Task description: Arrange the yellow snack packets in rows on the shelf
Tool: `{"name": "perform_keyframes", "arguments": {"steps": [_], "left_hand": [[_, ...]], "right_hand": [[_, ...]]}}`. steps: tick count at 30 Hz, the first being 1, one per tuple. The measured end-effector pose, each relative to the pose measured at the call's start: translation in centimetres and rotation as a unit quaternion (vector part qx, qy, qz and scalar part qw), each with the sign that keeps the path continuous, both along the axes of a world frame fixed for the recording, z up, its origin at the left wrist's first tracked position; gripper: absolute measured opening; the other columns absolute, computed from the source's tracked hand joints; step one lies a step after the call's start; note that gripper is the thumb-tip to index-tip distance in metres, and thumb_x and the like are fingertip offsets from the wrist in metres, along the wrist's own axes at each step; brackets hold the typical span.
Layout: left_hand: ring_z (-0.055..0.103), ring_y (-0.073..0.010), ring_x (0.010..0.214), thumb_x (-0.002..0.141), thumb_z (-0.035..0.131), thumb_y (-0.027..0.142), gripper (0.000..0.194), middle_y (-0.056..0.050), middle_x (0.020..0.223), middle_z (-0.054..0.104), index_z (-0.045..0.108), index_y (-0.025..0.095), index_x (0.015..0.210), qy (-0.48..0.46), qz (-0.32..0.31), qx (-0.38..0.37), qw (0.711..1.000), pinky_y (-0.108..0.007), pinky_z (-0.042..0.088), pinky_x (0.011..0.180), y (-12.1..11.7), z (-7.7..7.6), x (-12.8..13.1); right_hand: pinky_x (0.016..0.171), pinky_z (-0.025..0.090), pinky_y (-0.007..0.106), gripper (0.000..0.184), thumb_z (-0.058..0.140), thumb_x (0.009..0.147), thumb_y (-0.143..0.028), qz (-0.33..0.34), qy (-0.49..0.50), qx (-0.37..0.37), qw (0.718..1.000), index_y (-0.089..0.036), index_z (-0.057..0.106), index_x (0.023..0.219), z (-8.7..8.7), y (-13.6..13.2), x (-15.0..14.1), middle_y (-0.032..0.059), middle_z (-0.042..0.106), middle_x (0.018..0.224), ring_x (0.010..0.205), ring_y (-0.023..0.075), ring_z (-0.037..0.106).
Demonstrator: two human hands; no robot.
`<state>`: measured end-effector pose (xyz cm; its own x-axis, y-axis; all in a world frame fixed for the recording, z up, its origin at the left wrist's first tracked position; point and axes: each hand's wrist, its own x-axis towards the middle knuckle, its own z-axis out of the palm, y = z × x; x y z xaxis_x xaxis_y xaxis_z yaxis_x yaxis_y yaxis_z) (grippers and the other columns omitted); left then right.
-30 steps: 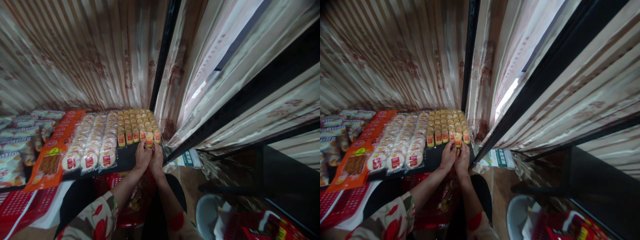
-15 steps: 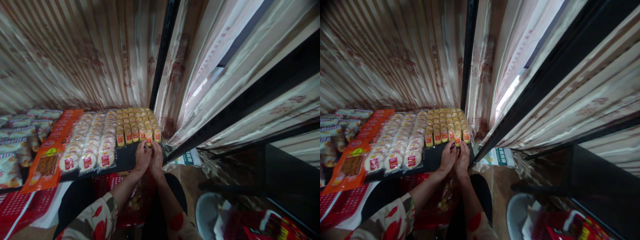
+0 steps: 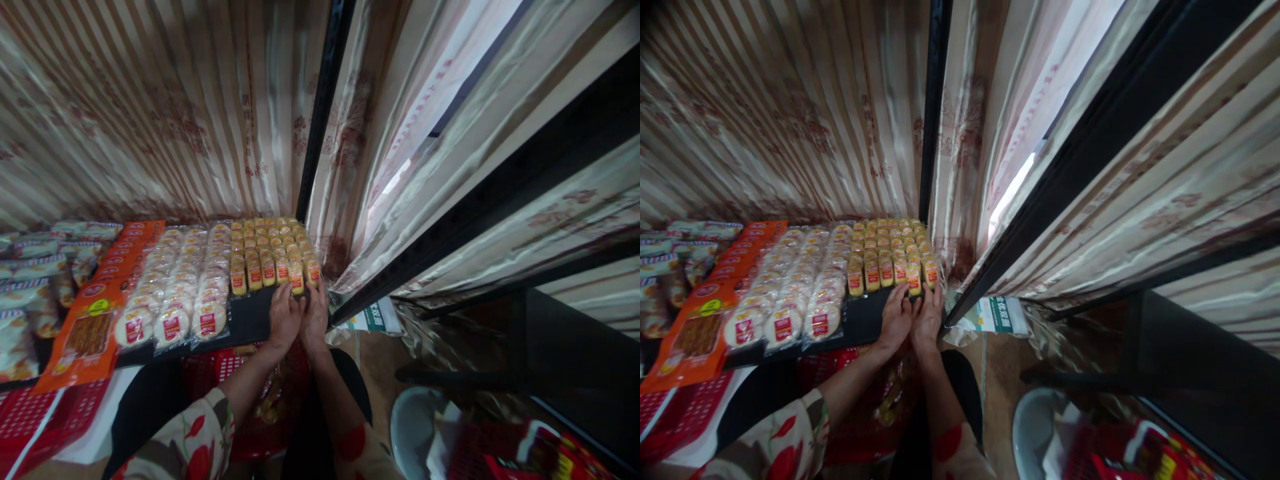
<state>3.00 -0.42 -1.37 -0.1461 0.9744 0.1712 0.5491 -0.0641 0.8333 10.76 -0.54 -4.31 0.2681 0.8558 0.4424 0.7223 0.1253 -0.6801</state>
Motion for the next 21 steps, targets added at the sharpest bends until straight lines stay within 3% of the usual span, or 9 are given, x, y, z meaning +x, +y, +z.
{"name": "perform_keyframes", "arguments": {"steps": [15, 21], "left_hand": [[0.046, -0.0199, 0.123, 0.080, 0.038, 0.014, 0.045, -0.014, 0.128, 0.055, 0.056, 0.008, 0.121, 0.016, -0.009, -0.005, 1.000, -0.035, 0.034, 0.109, 0.30, 0.19, 0.17], [0.041, -0.0211, 0.127, 0.084, 0.040, 0.025, 0.046, -0.012, 0.135, 0.050, 0.051, 0.012, 0.127, 0.015, -0.028, 0.003, 0.999, -0.039, 0.031, 0.110, 0.04, -0.23, 0.04]], "right_hand": [[0.107, 0.032, 0.046, 0.043, 0.036, 0.082, -0.016, 0.018, 0.017, 0.012, 1.000, -0.009, 0.051, 0.122, -0.33, 1.03, 0.73, 0.0170, 0.043, 0.137, 0.131, 0.0219, 0.034], [0.107, 0.032, 0.045, 0.043, 0.037, 0.083, -0.015, 0.013, 0.001, 0.007, 1.000, -0.013, 0.052, 0.123, -0.48, 0.71, 0.60, 0.0139, 0.043, 0.137, 0.130, 0.0212, 0.034]]}}
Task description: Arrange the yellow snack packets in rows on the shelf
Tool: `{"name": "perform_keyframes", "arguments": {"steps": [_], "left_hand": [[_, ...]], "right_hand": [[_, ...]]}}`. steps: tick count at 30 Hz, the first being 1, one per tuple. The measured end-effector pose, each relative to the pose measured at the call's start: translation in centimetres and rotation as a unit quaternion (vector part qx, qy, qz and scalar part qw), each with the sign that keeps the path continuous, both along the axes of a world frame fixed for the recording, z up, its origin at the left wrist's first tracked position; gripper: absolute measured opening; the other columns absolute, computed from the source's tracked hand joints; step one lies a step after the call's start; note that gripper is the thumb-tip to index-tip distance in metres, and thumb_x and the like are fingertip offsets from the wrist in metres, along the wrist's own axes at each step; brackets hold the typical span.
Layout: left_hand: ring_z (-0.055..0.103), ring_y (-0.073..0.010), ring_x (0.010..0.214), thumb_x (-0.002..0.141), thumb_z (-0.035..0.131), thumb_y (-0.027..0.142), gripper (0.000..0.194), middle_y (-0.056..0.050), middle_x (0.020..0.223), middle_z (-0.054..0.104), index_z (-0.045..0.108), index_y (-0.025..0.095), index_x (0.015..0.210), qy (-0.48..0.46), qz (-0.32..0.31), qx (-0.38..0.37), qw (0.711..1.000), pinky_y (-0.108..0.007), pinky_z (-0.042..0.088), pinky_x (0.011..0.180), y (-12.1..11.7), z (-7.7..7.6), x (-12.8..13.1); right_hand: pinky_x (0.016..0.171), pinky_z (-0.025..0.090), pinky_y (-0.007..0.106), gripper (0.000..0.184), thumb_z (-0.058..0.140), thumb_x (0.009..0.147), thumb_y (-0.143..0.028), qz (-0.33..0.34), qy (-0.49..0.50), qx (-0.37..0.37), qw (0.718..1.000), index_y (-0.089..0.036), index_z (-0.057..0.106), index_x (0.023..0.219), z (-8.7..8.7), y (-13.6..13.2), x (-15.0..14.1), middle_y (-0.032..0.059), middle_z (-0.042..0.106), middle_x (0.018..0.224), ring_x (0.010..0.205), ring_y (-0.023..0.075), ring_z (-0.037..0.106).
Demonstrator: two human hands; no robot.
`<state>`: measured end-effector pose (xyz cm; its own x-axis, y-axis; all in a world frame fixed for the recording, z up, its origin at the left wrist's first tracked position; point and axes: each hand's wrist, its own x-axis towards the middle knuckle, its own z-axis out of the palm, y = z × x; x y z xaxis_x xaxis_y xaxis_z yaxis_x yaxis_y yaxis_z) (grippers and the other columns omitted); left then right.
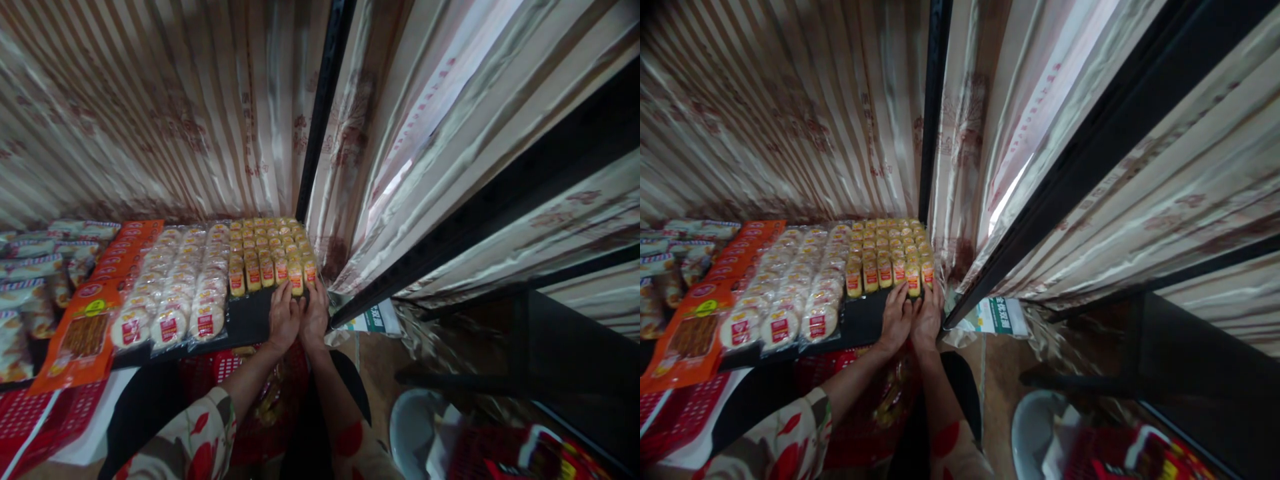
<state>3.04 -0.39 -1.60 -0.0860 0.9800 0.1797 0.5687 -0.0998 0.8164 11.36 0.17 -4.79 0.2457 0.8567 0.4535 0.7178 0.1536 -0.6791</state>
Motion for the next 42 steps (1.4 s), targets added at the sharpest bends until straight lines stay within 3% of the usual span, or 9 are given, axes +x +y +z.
{"name": "perform_keyframes", "arguments": {"steps": [17, 31, 42], "left_hand": [[0.039, -0.0205, 0.128, 0.087, 0.035, 0.022, 0.046, -0.012, 0.139, 0.044, 0.046, 0.011, 0.130, 0.022, -0.026, 0.005, 0.999, -0.040, 0.030, 0.110, -0.2, -0.3, -0.1], [0.040, -0.0195, 0.128, 0.089, 0.034, 0.028, 0.045, -0.011, 0.138, 0.046, 0.046, 0.015, 0.130, 0.006, -0.016, 0.009, 1.000, -0.039, 0.029, 0.111, -0.1, -0.3, -0.1], [0.037, -0.0223, 0.130, 0.090, 0.032, 0.027, 0.047, -0.015, 0.140, 0.043, 0.043, 0.010, 0.133, 0.017, -0.029, 0.034, 0.999, -0.043, 0.028, 0.111, -0.4, -0.4, -0.2]], "right_hand": [[0.107, 0.031, 0.040, 0.043, 0.036, 0.083, -0.014, -0.006, -0.049, -0.018, 0.999, -0.012, 0.050, 0.123, 0.2, -0.2, -0.2, 0.0144, 0.041, 0.139, 0.131, 0.0201, 0.031], [0.100, 0.038, 0.040, 0.027, 0.041, 0.084, -0.022, -0.039, -0.037, -0.033, 0.998, -0.017, 0.055, 0.106, 0.9, 0.0, -0.6, 0.0137, 0.044, 0.135, 0.126, 0.0221, 0.040], [0.104, 0.034, 0.044, 0.046, 0.036, 0.090, -0.025, -0.026, -0.068, 0.002, 0.997, -0.018, 0.035, 0.135, 0.4, -0.1, -0.5, 0.0136, 0.033, 0.145, 0.135, 0.0212, 0.027]]}}
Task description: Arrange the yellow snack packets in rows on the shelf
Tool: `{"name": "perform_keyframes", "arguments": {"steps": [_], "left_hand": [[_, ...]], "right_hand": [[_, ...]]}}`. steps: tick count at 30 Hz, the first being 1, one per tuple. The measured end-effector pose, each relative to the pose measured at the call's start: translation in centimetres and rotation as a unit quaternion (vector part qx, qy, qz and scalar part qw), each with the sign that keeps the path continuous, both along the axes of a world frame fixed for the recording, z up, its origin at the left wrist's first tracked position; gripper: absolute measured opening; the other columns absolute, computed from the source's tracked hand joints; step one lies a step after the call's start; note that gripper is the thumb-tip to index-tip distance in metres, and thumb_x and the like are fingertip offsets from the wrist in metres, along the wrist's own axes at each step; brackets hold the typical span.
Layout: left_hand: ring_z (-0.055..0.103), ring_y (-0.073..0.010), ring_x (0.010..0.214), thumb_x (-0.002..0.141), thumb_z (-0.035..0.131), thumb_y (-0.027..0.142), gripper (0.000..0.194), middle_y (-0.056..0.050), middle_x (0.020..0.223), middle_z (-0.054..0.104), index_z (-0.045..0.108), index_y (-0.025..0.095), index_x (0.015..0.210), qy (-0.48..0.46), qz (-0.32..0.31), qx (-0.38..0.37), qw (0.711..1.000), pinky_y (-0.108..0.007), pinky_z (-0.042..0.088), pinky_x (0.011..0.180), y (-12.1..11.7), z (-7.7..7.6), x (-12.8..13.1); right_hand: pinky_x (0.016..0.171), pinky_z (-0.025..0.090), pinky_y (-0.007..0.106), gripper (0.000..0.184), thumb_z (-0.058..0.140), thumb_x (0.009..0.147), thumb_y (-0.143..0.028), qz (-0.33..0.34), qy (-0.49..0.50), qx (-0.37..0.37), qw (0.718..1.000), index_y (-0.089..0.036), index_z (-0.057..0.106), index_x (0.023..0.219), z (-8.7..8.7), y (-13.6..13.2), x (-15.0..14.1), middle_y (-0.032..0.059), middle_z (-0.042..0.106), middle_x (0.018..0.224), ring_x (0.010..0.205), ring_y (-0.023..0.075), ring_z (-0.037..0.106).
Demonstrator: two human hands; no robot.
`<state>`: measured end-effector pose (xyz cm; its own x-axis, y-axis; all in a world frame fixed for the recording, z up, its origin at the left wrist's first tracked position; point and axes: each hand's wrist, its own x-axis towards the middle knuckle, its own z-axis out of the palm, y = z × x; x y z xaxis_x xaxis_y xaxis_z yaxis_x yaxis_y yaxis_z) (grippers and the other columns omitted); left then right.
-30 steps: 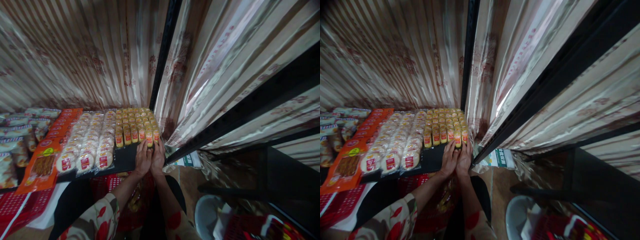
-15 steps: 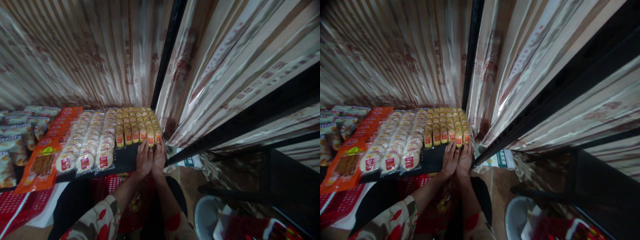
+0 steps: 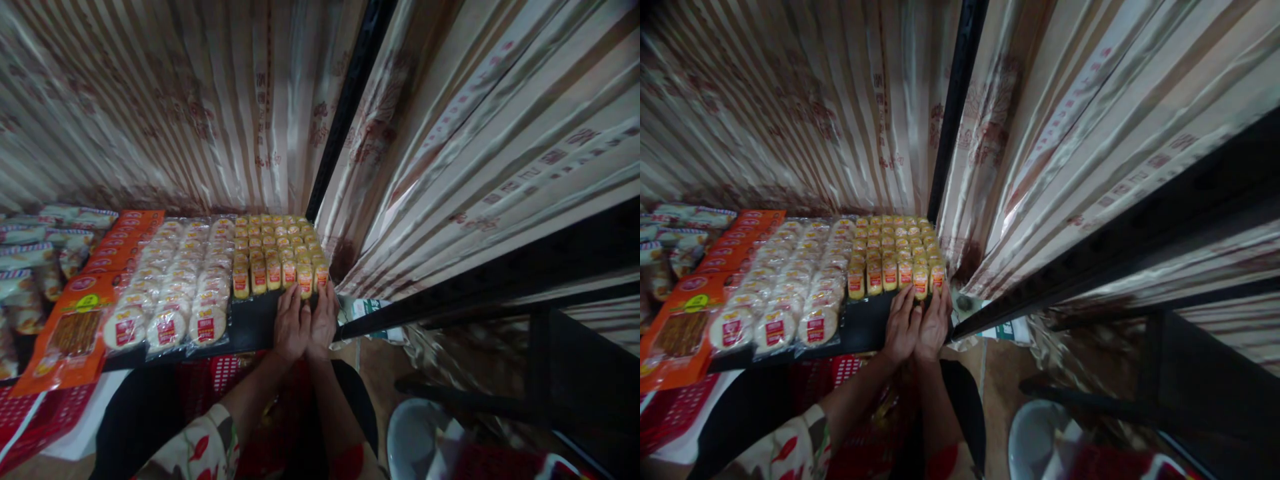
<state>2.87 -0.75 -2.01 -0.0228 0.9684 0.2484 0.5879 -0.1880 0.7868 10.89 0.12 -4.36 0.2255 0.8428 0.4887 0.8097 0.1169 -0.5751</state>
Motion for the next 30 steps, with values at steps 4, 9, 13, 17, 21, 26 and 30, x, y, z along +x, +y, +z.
{"name": "perform_keyframes", "arguments": {"steps": [4, 9, 13, 17, 21, 26, 30], "left_hand": [[0.038, -0.0215, 0.129, 0.090, 0.034, 0.028, 0.046, -0.014, 0.138, 0.043, 0.044, 0.012, 0.132, -0.007, 0.005, 0.013, 1.000, -0.041, 0.029, 0.110, 0.00, -0.22, 0.05], [0.041, -0.0220, 0.125, 0.090, 0.034, 0.027, 0.046, -0.015, 0.134, 0.046, 0.046, 0.012, 0.131, -0.019, 0.005, 0.015, 1.000, -0.042, 0.032, 0.109, 0.04, -0.26, 0.05], [0.042, -0.0215, 0.124, 0.090, 0.034, 0.026, 0.045, -0.014, 0.134, 0.047, 0.046, 0.011, 0.130, -0.026, 0.003, 0.020, 0.999, -0.040, 0.033, 0.108, 0.10, -0.30, 0.07], [0.041, -0.0222, 0.126, 0.090, 0.034, 0.026, 0.045, -0.015, 0.134, 0.047, 0.046, 0.011, 0.131, -0.029, 0.005, 0.020, 0.999, -0.041, 0.033, 0.108, 0.18, -0.48, 0.17], [0.040, -0.0214, 0.127, 0.090, 0.034, 0.027, 0.046, -0.013, 0.135, 0.046, 0.045, 0.013, 0.132, -0.023, 0.006, 0.014, 1.000, -0.040, 0.031, 0.110, 0.19, -0.47, 0.19], [0.040, -0.0219, 0.125, 0.090, 0.035, 0.026, 0.045, -0.014, 0.134, 0.045, 0.045, 0.011, 0.131, -0.017, 0.012, 0.016, 1.000, -0.039, 0.032, 0.109, 0.01, -0.28, 0.09], [0.043, -0.0211, 0.119, 0.090, 0.036, 0.022, 0.038, -0.012, 0.128, 0.049, 0.051, 0.013, 0.124, -0.027, 0.036, 0.044, 0.998, -0.040, 0.036, 0.105, -0.16, -0.60, 0.26]], "right_hand": [[0.104, 0.034, 0.045, 0.044, 0.035, 0.092, -0.028, 0.009, -0.008, -0.001, 1.000, -0.020, 0.036, 0.135, -0.15, 0.07, 0.08, 0.0122, 0.032, 0.145, 0.135, 0.0209, 0.026], [0.105, 0.033, 0.046, 0.042, 0.035, 0.092, -0.030, 0.005, -0.008, -0.006, 1.000, -0.020, 0.040, 0.132, -0.27, 0.30, 0.15, 0.0121, 0.034, 0.143, 0.134, 0.0213, 0.027], [0.105, 0.033, 0.046, 0.042, 0.035, 0.091, -0.029, 0.006, -0.003, -0.014, 1.000, -0.019, 0.042, 0.131, -0.27, 0.40, 0.16, 0.0132, 0.034, 0.142, 0.134, 0.0219, 0.026], [0.104, 0.033, 0.046, 0.041, 0.034, 0.092, -0.031, 0.006, 0.001, -0.008, 1.000, -0.018, 0.043, 0.130, -0.30, 0.47, 0.10, 0.0134, 0.034, 0.141, 0.134, 0.0217, 0.026], [0.104, 0.033, 0.046, 0.041, 0.035, 0.092, -0.033, 0.002, 0.001, -0.005, 1.000, -0.019, 0.043, 0.130, -0.32, 0.46, 0.02, 0.0138, 0.035, 0.140, 0.132, 0.0228, 0.027], [0.103, 0.033, 0.046, 0.043, 0.036, 0.092, -0.035, 0.001, 0.000, -0.001, 1.000, -0.019, 0.042, 0.131, -0.44, 0.31, 0.00, 0.0138, 0.033, 0.142, 0.132, 0.0232, 0.028], [0.101, 0.035, 0.046, 0.044, 0.035, 0.092, -0.034, -0.009, -0.014, 0.015, 1.000, -0.017, 0.040, 0.132, -1.02, 0.43, 0.12, 0.0154, 0.035, 0.141, 0.132, 0.0237, 0.028]]}}
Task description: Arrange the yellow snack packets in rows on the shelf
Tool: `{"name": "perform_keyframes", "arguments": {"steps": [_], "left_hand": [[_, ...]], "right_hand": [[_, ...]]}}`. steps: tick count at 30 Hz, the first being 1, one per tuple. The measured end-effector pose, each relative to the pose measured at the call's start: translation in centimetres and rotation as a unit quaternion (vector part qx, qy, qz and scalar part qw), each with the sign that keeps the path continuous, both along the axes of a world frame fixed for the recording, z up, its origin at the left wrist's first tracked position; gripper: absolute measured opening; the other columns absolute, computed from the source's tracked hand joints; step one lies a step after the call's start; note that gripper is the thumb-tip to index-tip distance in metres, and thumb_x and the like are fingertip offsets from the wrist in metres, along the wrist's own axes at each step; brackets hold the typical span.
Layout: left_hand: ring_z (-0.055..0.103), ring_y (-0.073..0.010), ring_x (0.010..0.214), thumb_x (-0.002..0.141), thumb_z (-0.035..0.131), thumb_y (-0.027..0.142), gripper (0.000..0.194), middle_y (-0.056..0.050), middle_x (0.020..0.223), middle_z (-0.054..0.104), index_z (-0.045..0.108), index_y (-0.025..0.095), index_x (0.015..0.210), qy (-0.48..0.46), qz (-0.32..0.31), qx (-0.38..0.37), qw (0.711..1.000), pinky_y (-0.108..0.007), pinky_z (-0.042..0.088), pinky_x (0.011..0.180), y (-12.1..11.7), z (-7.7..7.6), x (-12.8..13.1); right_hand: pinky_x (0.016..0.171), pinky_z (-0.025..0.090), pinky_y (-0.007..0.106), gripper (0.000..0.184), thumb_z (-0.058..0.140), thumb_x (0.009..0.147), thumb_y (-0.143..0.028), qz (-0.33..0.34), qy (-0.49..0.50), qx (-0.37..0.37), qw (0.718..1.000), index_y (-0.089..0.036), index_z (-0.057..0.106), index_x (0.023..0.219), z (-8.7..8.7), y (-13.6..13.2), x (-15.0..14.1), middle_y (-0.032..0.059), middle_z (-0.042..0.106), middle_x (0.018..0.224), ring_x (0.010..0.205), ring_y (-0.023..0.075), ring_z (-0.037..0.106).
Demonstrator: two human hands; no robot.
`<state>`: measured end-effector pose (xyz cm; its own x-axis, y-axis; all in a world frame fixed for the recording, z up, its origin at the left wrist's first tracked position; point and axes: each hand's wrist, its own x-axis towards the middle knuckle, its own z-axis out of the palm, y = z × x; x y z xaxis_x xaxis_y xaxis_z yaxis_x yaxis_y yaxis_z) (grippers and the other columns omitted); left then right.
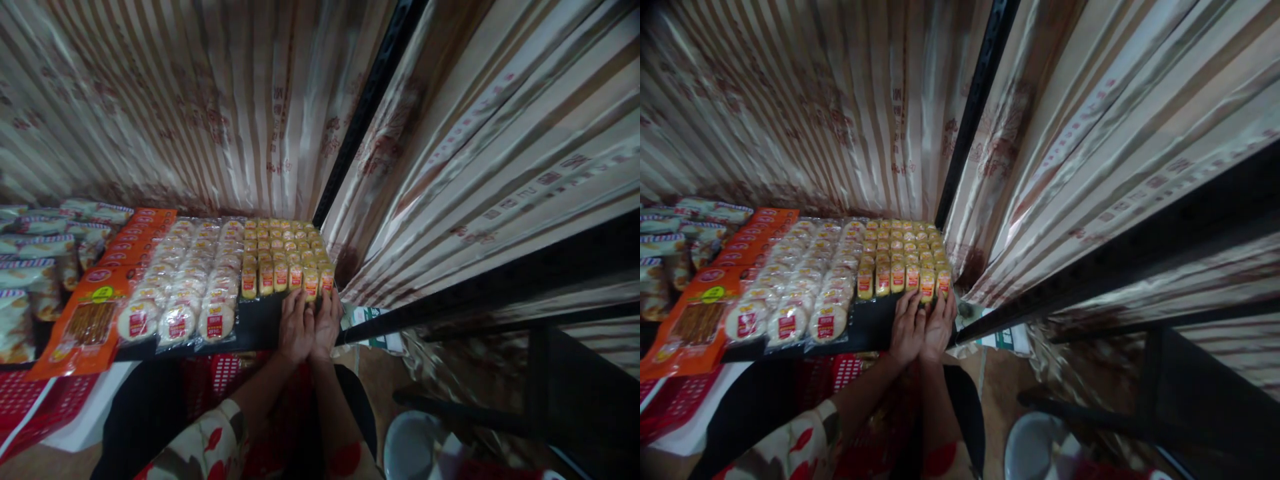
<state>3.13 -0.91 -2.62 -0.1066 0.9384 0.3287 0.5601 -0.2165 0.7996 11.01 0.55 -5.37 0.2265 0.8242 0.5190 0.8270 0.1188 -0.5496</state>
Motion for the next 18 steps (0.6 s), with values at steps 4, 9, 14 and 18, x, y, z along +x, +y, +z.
{"name": "perform_keyframes", "arguments": {"steps": [4, 9, 14, 18], "left_hand": [[0.049, -0.0208, 0.108, 0.089, 0.038, 0.020, 0.028, -0.011, 0.114, 0.056, 0.059, 0.015, 0.107, 0.002, 0.017, 0.039, 0.999, -0.041, 0.041, 0.098, -0.2, 0.0, 0.2], [0.052, -0.0191, 0.097, 0.090, 0.036, 0.020, 0.026, -0.008, 0.100, 0.060, 0.062, 0.017, 0.090, 0.021, -0.018, 0.042, 0.999, -0.036, 0.046, 0.089, -1.1, 1.2, 0.0], [0.053, -0.0179, 0.086, 0.090, 0.032, 0.019, 0.028, -0.006, 0.088, 0.062, 0.060, 0.018, 0.087, 0.027, -0.028, 0.027, 0.999, -0.033, 0.046, 0.082, -3.3, 0.9, -0.5], [0.052, -0.0184, 0.084, 0.087, 0.034, 0.017, 0.025, -0.007, 0.086, 0.061, 0.059, 0.017, 0.088, 0.028, -0.076, 0.042, 0.996, -0.033, 0.045, 0.080, -5.8, -0.2, -1.5]], "right_hand": [[0.100, 0.036, 0.046, 0.043, 0.035, 0.090, -0.034, -0.011, -0.005, 0.010, 1.000, -0.013, 0.046, 0.126, -0.7, 0.3, 0.3, 0.0184, 0.041, 0.135, 0.129, 0.0259, 0.034], [0.101, 0.035, 0.047, 0.043, 0.033, 0.090, -0.034, 0.002, 0.013, 0.016, 1.000, -0.011, 0.049, 0.123, -0.7, 0.2, 0.7, 0.0196, 0.043, 0.132, 0.128, 0.0264, 0.035], [0.101, 0.036, 0.045, 0.040, 0.034, 0.089, -0.030, 0.015, 0.036, 0.032, 0.999, -0.011, 0.051, 0.119, -0.8, -1.5, 0.4, 0.0185, 0.043, 0.132, 0.125, 0.0250, 0.039], [0.095, 0.041, 0.042, 0.036, 0.034, 0.087, -0.025, 0.024, 0.086, 0.050, 0.995, -0.015, 0.056, 0.114, -1.4, -4.7, -0.9, 0.0142, 0.052, 0.117, 0.113, 0.0224, 0.048]]}}
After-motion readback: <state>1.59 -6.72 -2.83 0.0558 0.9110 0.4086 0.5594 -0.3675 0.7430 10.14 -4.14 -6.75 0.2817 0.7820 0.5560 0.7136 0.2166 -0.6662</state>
